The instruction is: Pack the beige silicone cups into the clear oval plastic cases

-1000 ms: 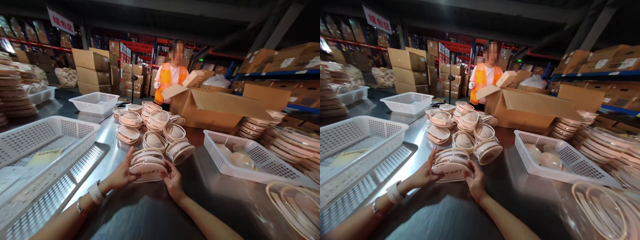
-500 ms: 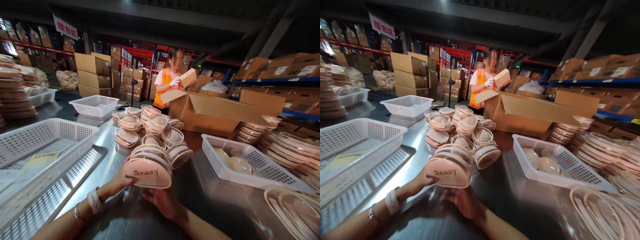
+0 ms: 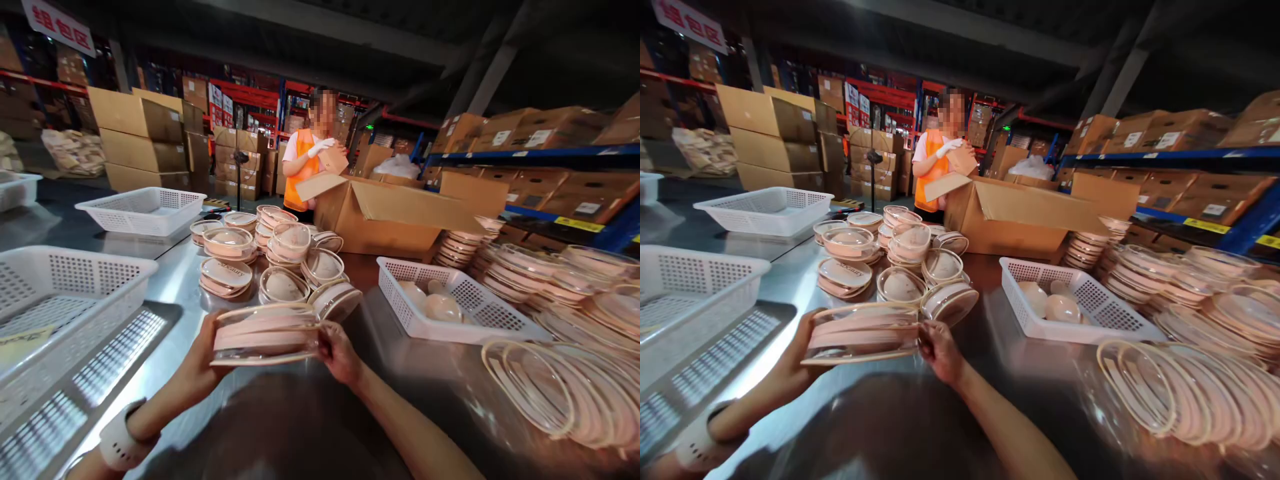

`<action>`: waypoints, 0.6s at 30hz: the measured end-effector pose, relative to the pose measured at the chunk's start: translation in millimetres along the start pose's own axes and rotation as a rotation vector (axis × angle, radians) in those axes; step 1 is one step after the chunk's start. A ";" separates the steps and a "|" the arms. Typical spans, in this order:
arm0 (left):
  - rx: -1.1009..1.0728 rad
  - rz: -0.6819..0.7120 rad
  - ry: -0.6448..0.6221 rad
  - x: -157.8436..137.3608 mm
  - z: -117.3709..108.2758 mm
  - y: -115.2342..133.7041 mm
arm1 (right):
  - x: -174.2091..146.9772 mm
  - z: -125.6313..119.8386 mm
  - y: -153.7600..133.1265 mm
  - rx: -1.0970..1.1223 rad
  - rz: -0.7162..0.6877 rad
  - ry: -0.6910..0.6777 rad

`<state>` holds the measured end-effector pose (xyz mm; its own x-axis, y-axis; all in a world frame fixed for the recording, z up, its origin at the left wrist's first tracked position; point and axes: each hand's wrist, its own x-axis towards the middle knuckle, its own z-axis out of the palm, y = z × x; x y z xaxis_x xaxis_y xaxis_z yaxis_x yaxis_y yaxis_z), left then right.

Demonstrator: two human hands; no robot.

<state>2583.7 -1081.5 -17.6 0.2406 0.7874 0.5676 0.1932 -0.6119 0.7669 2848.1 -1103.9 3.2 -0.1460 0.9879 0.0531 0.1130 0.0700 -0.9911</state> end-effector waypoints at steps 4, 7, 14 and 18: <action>0.259 0.315 0.088 -0.2 -4.5 -14.4 | 0.4 -15.2 -20.3 -0.185 -0.122 0.083; 0.265 0.361 0.118 -4.6 -1.6 -17.9 | -8.4 -12.3 -26.7 -0.451 -0.257 0.140; 0.248 0.412 0.208 -4.1 -0.5 -20.3 | -25.6 -3.9 -36.7 -0.735 -0.451 0.162; 0.099 0.467 0.170 -3.8 6.0 -28.2 | -16.3 -11.8 -36.8 -0.565 -0.347 0.119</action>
<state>2583.0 -1067.7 -43.2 0.1662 0.4238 0.8904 0.1931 -0.8995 0.3920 2857.9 -1121.0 40.3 -0.1609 0.9013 0.4023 0.5806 0.4161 -0.6999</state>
